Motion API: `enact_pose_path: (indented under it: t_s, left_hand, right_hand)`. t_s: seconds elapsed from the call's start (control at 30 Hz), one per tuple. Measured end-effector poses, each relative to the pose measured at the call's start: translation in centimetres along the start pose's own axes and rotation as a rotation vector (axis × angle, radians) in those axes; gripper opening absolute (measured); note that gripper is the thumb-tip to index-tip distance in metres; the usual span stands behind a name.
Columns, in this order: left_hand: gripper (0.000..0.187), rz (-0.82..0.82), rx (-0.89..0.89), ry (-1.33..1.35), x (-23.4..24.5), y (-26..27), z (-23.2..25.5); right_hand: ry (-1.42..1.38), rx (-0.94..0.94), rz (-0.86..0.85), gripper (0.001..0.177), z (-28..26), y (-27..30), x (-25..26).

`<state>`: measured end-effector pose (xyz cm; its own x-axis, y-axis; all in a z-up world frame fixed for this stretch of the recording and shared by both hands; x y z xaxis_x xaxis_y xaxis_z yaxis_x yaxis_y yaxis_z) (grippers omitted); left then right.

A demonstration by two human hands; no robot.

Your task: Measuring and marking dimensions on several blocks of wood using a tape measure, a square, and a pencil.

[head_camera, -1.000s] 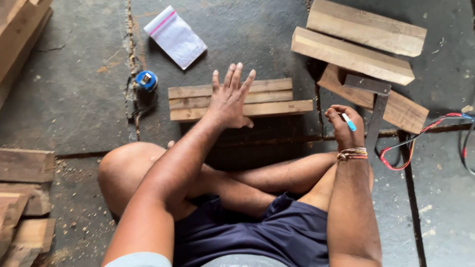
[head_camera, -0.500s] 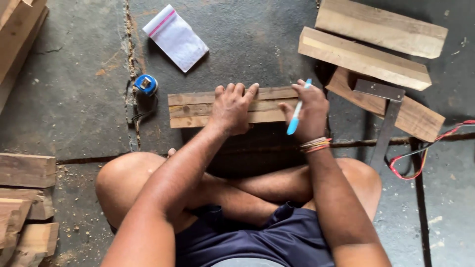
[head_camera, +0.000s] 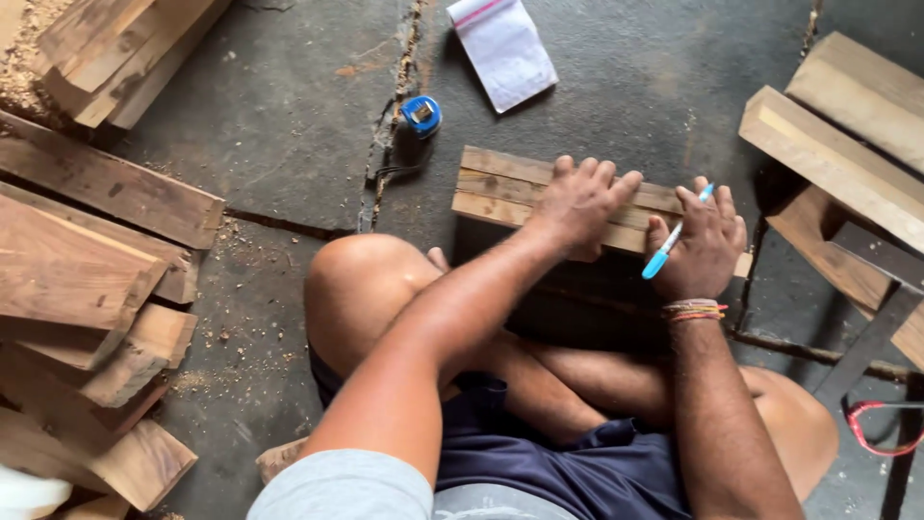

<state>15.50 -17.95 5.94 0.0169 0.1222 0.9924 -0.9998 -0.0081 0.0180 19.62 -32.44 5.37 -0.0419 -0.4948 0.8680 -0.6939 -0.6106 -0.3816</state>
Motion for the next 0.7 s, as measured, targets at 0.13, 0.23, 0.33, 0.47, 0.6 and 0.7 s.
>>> enact_pose_path:
  t_s: [0.13,0.23,0.33,0.47,0.6,0.7]
  left_hand:
    - [0.115,0.016,0.008,-0.013,0.1,0.2,-0.1]
    - [0.111,0.020,-0.001,-0.022,0.4,0.1,-0.2]
    - [0.109,0.039,0.007,-0.005,0.2,0.2,-0.2]
    - [0.104,0.061,0.025,0.009,0.8,0.5,-0.5]
    - [0.102,0.061,0.030,0.055,1.3,0.5,-0.8]
    - [0.105,0.059,0.033,0.101,1.0,0.8,-1.3]
  right_hand:
    - [0.015,-0.012,0.018,0.046,0.3,-0.1,-0.2]
    - [-0.001,-0.019,0.029,0.046,-0.3,-0.1,0.4]
    - [-0.020,-0.022,0.030,0.043,-0.1,0.0,0.2]
    - [-0.010,0.005,0.049,0.042,-0.4,0.0,0.6]
    - [-0.018,0.081,0.068,0.041,-1.0,-0.2,0.9]
    - [-0.022,0.109,0.065,0.043,-1.2,-0.2,0.6]
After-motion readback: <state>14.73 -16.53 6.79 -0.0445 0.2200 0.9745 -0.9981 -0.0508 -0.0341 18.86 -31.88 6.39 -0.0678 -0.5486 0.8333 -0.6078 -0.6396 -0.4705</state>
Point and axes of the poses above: each hand's wrist, its own y-axis away from the middle knuckle, its own x-axis out of the back of the hand, z = x × y, the point moved 10 cm from there along -y, towards the middle knuckle, and after that the axes turned 7 degrees about -y, right-handed, at the moved point
